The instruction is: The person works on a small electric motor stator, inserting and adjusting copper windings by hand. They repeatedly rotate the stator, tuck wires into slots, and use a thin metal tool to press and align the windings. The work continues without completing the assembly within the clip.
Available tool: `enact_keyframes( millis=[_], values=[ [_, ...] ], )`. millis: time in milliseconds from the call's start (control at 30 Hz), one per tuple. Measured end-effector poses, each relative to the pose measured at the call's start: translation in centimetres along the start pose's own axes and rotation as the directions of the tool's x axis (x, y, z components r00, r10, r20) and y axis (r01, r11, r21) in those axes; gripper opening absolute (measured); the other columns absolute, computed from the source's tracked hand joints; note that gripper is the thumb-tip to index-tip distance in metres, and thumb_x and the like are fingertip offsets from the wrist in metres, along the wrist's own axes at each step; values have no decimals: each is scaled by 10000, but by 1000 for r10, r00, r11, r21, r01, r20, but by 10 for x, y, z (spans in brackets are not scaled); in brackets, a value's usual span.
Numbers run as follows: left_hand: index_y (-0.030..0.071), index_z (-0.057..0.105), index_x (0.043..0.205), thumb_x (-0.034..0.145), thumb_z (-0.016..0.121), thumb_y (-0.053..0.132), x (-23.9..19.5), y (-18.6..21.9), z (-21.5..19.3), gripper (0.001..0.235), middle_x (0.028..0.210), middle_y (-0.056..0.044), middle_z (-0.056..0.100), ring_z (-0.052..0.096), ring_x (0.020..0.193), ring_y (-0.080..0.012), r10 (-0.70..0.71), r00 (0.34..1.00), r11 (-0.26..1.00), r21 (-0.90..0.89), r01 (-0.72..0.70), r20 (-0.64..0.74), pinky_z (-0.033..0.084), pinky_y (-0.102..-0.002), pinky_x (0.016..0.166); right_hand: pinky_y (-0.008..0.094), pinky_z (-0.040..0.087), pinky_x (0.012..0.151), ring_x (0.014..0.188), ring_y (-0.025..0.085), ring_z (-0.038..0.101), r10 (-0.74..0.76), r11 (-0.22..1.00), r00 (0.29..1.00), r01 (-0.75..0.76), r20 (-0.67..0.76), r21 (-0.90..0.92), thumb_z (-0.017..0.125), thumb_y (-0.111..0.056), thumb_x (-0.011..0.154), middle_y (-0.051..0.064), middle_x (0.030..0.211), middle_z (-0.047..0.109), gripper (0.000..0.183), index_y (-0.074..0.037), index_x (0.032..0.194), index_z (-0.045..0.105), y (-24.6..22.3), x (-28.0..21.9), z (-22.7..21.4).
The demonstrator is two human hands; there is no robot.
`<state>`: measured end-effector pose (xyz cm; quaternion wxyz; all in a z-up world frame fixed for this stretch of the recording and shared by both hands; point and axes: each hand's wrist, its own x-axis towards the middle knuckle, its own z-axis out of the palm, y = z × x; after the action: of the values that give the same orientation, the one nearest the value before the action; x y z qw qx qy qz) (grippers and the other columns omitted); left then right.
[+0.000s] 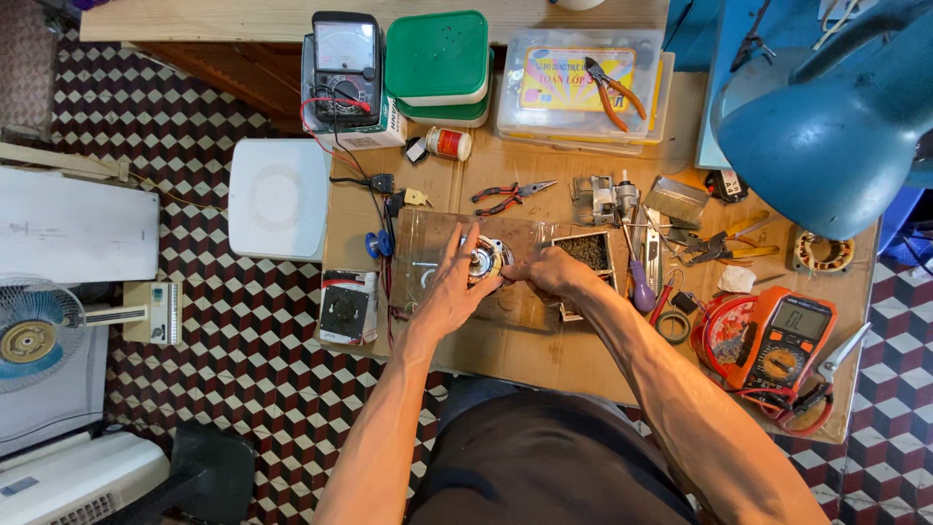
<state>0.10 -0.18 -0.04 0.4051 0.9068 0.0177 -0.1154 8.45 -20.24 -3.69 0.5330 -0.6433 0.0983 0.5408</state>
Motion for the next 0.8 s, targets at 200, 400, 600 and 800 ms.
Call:
enact_keyframes(
  millis=[200,400,600,800],
  values=[
    [167,193,1632,924,730,322,-3,4,0,901,1690,-243,130,240,1535,-433,-29,1000,999,-46,30,2,366,-492,1175,374,220,401,403,162,275,41,997,999,-40,9,-65,768,-352,910,33,479,381,363,2,847,720,2,7,-2],
    [164,169,1624,938,711,331,-3,3,0,890,1698,-227,96,231,1528,-429,-84,995,996,-37,86,62,380,-502,1157,410,361,501,518,195,389,-66,949,995,38,-81,-312,740,-386,912,86,591,504,345,-51,958,807,8,13,1],
    [146,178,1635,927,735,329,-4,0,4,920,1689,-239,140,264,1521,-453,3,1000,1000,28,-2,-5,375,-505,1181,405,527,711,698,282,663,-259,831,952,134,-161,-540,674,-398,939,205,786,706,365,-56,987,793,18,8,12],
    [119,227,1616,939,711,329,-1,7,-1,859,1689,-248,116,275,1512,-445,-103,994,994,-38,104,34,375,-488,1167,401,537,688,692,213,649,-265,920,945,188,-192,-343,679,-363,936,142,770,724,341,-43,985,784,23,-3,17]
  ],
)
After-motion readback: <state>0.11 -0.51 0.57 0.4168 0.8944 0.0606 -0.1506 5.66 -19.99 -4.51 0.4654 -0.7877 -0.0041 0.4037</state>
